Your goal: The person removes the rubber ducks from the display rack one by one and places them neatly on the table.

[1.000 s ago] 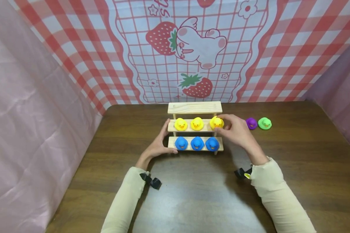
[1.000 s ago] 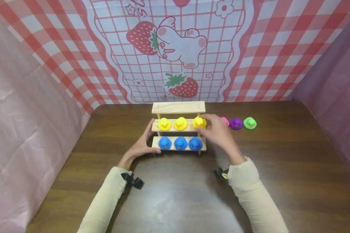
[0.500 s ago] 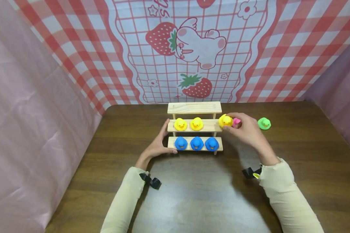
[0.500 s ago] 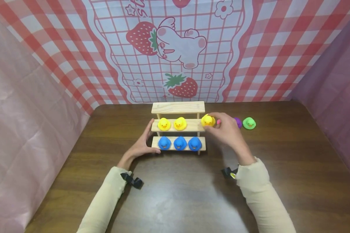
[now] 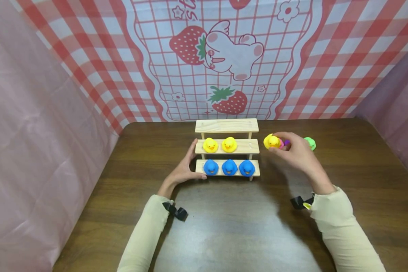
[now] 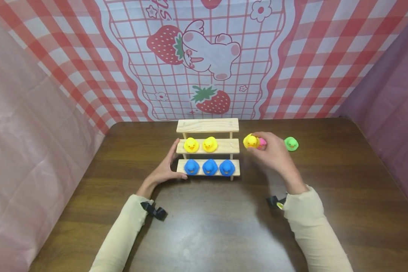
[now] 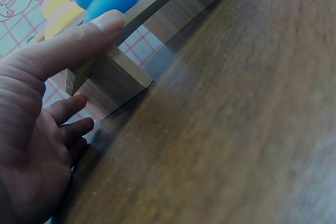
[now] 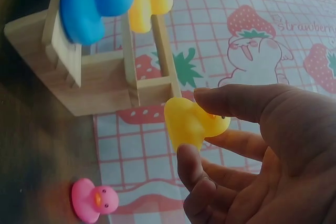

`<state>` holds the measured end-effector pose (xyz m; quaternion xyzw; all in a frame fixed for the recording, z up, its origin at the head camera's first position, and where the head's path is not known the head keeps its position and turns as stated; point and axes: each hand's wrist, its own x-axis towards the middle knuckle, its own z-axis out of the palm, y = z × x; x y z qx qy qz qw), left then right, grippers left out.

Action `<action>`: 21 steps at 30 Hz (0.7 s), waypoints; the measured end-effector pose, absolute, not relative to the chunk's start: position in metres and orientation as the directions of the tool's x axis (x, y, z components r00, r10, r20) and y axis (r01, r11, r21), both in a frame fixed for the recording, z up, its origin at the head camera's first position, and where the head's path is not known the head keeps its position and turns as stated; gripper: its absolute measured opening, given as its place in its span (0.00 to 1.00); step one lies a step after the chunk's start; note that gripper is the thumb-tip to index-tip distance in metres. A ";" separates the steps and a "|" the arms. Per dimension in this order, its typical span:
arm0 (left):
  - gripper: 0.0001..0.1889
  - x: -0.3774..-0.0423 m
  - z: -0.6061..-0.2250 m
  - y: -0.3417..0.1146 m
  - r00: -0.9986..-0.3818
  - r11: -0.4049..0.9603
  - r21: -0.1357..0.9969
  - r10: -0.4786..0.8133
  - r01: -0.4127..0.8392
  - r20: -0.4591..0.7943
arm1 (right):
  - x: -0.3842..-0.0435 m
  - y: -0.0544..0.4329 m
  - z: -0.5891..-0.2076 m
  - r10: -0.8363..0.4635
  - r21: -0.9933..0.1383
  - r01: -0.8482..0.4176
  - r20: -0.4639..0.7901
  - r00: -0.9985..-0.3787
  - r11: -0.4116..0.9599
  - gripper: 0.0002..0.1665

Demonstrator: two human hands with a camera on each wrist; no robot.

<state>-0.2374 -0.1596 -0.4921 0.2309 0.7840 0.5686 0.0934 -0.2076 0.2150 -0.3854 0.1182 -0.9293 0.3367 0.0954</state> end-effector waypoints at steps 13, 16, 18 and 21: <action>0.68 -0.238 -0.492 -0.158 -0.881 0.258 0.938 0.464 0.234 0.092 | -0.208 0.233 -0.399 -0.135 -0.577 -0.233 0.207 -0.969 0.783 0.28; 0.68 -0.238 -0.492 -0.158 -0.880 0.259 0.936 0.465 0.240 0.097 | -0.208 0.236 -0.403 -0.131 -0.572 -0.218 0.189 -0.973 0.791 0.29; 0.68 -0.239 -0.493 -0.159 -0.877 0.255 0.934 0.468 0.250 0.107 | -0.208 0.238 -0.405 -0.131 -0.571 -0.208 0.174 -0.976 0.794 0.29; 0.69 -0.238 -0.492 -0.160 -0.875 0.252 0.933 0.470 0.256 0.113 | -0.209 0.240 -0.408 -0.133 -0.573 -0.200 0.157 -0.979 0.795 0.29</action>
